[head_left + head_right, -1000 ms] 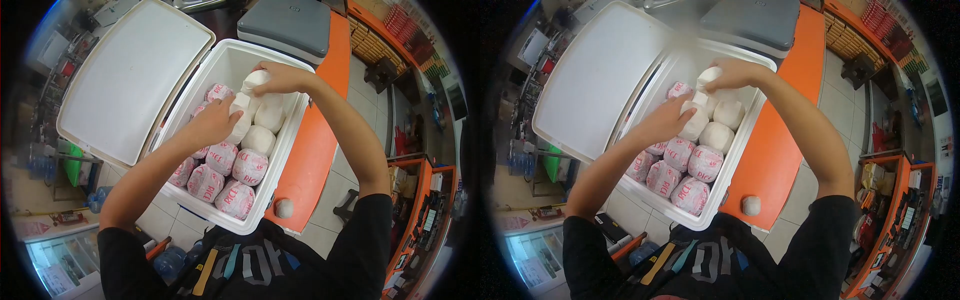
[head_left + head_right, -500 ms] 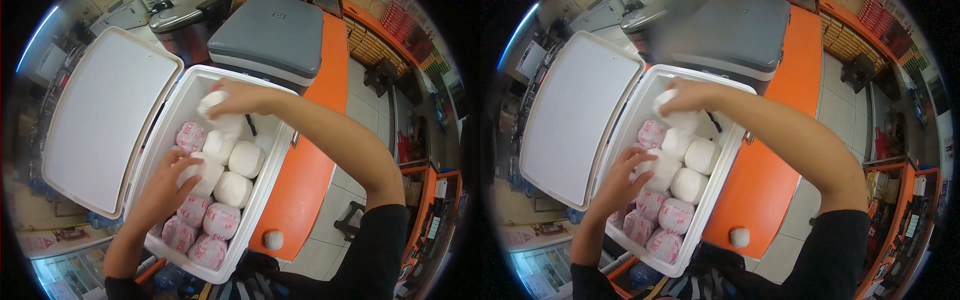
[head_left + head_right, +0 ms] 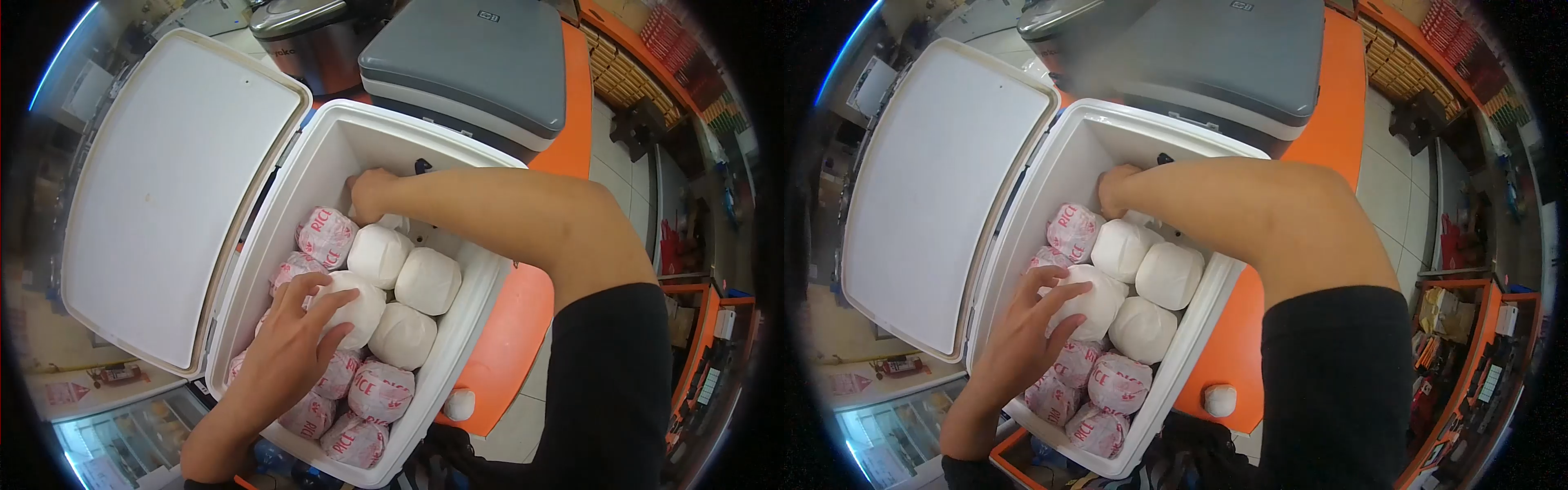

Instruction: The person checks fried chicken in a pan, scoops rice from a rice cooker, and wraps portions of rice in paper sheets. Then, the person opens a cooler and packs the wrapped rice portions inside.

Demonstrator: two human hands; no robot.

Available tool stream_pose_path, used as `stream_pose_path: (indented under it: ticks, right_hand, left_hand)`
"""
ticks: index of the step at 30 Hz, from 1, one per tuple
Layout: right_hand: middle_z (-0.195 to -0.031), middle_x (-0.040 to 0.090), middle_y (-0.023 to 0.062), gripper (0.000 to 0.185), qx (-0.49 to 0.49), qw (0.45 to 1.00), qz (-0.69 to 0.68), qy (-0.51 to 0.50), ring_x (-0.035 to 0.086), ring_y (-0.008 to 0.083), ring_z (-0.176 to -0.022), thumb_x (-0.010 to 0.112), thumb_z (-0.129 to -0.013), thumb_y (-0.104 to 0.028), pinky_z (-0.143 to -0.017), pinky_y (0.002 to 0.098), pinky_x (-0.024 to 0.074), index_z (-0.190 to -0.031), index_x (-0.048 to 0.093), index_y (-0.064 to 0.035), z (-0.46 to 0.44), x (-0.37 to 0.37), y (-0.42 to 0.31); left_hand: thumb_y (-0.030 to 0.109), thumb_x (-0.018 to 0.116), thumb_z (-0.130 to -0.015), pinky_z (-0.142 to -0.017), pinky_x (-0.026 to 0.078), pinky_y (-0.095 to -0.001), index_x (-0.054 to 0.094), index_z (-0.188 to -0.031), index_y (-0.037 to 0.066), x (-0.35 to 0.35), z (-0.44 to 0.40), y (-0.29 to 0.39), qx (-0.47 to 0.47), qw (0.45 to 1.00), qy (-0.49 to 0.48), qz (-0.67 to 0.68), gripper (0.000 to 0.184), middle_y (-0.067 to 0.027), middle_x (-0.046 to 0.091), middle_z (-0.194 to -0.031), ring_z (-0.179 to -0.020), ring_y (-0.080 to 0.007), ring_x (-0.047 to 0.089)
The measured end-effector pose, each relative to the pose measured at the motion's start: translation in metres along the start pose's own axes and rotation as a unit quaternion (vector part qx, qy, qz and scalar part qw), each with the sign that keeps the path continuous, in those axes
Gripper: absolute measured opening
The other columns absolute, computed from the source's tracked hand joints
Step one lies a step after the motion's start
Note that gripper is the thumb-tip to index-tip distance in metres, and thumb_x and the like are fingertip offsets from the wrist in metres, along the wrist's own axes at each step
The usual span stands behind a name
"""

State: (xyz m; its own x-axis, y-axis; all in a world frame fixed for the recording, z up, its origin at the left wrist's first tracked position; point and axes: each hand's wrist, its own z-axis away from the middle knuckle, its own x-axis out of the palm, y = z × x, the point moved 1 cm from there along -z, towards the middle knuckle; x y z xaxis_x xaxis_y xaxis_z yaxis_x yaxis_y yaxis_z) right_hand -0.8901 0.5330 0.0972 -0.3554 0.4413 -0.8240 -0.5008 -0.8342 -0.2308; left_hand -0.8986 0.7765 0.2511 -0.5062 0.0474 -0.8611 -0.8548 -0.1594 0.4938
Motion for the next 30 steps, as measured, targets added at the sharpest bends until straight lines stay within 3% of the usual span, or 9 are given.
stream_pose_path:
  ticks: [5, 8, 10, 11, 14, 17, 18, 20, 30]
  right_hand:
    - [-0.119, 0.064, 0.0238, 0.08, -0.012, 0.997, 0.075, -0.023, 0.064, 0.0352, -0.109, 0.082, -0.065, -0.037, -0.092, 0.0416, 0.0514, -0.13, 0.053, -0.0012, -0.036, 0.043, 0.013]
    - [-0.121, 0.064, 0.0202, 0.069, 0.005, 0.994, 0.094, -0.046, 0.064, 0.0354, -0.108, 0.082, -0.066, -0.033, -0.091, 0.0426, 0.0517, -0.125, 0.06, -0.0046, -0.072, 0.078, 0.029]
    - [-0.119, 0.066, 0.0161, 0.047, -0.121, 0.974, 0.179, -0.065, 0.064, 0.0342, -0.108, 0.079, -0.071, -0.027, -0.089, 0.0452, 0.0522, -0.112, 0.07, -0.0077, -0.098, 0.1, 0.05]
    - [-0.118, 0.067, 0.0154, 0.043, -0.125, 0.972, 0.19, -0.064, 0.065, 0.0336, -0.107, 0.077, -0.072, -0.025, -0.088, 0.0453, 0.0526, -0.111, 0.07, -0.0082, -0.101, 0.1, 0.053]
    - [-0.114, 0.069, 0.0132, 0.033, -0.09, 0.978, 0.188, -0.028, 0.066, 0.0316, -0.104, 0.071, -0.076, -0.021, -0.083, 0.0455, 0.054, -0.107, 0.072, -0.0097, -0.114, 0.102, 0.038]
    - [-0.11, 0.071, 0.011, 0.026, -0.059, 0.98, 0.192, 0.009, 0.068, 0.0296, -0.101, 0.065, -0.08, -0.017, -0.079, 0.0457, 0.0554, -0.103, 0.075, -0.0113, -0.132, 0.115, 0.036]
    - [-0.109, 0.071, 0.0102, 0.024, -0.04, 0.983, 0.176, 0.041, 0.068, 0.029, -0.1, 0.063, -0.082, -0.016, -0.077, 0.0458, 0.0558, -0.102, 0.075, -0.0118, -0.117, 0.106, 0.029]
    - [-0.106, 0.071, 0.0139, 0.022, -0.107, 0.96, 0.244, -0.083, 0.068, 0.0324, -0.097, 0.065, -0.079, -0.011, -0.075, 0.0457, 0.0558, -0.098, 0.074, -0.0085, -0.091, 0.091, 0.03]
    - [-0.104, 0.071, 0.0147, 0.021, -0.092, 0.958, 0.244, -0.116, 0.068, 0.0337, -0.095, 0.065, -0.078, -0.011, -0.074, 0.0465, 0.0554, -0.098, 0.073, -0.0069, -0.079, 0.08, 0.035]
  left_hand:
    - [0.012, 0.067, -0.088, -0.094, 0.047, -0.0428, 0.059, -0.121, 0.01, 0.0, 0.002, -0.003, 0.022, 1.0, -0.003, 0.001, 0.034, -0.0174, 0.049, -0.126, -0.113, -0.0366, 0.053]
    - [0.01, 0.066, -0.087, -0.09, 0.046, -0.0442, 0.058, -0.121, 0.007, 0.001, 0.002, -0.005, 0.045, 0.999, 0.004, -0.01, 0.035, -0.0198, 0.05, -0.122, -0.107, -0.0377, 0.052]
    - [0.01, 0.066, -0.086, -0.09, 0.046, -0.0447, 0.058, -0.121, 0.006, 0.002, 0.001, -0.005, 0.051, 0.999, 0.007, -0.012, 0.036, -0.0203, 0.05, -0.122, -0.106, -0.0381, 0.053]
    - [0.01, 0.066, -0.086, -0.09, 0.046, -0.0447, 0.058, -0.121, 0.006, 0.003, 0.001, -0.004, 0.067, 0.998, 0.004, -0.005, 0.036, -0.0203, 0.05, -0.122, -0.106, -0.0381, 0.053]
    - [0.009, 0.066, -0.085, -0.09, 0.046, -0.0453, 0.058, -0.121, 0.006, 0.006, -0.001, -0.002, 0.094, 0.996, 0.009, -0.002, 0.037, -0.02, 0.049, -0.122, -0.106, -0.038, 0.053]
    - [0.008, 0.067, -0.084, -0.09, 0.047, -0.0454, 0.058, -0.122, 0.006, 0.006, 0.002, 0.002, 0.064, 0.998, -0.01, -0.011, 0.039, -0.0195, 0.049, -0.123, -0.107, -0.0381, 0.053]
    - [0.008, 0.067, -0.084, -0.091, 0.047, -0.0452, 0.058, -0.122, 0.006, 0.004, 0.003, 0.002, 0.049, 0.999, -0.015, -0.017, 0.04, -0.0191, 0.049, -0.124, -0.109, -0.0379, 0.053]
    - [0.008, 0.068, -0.084, -0.091, 0.046, -0.045, 0.057, -0.123, 0.006, 0.002, 0.003, 0.002, 0.034, 0.999, -0.019, -0.026, 0.04, -0.0186, 0.048, -0.124, -0.11, -0.0378, 0.053]
    - [0.008, 0.067, -0.085, -0.092, 0.047, -0.0443, 0.057, -0.125, 0.007, -0.002, 0.002, -0.003, 0.019, 0.999, -0.03, -0.026, 0.041, -0.0182, 0.049, -0.126, -0.111, -0.0378, 0.053]
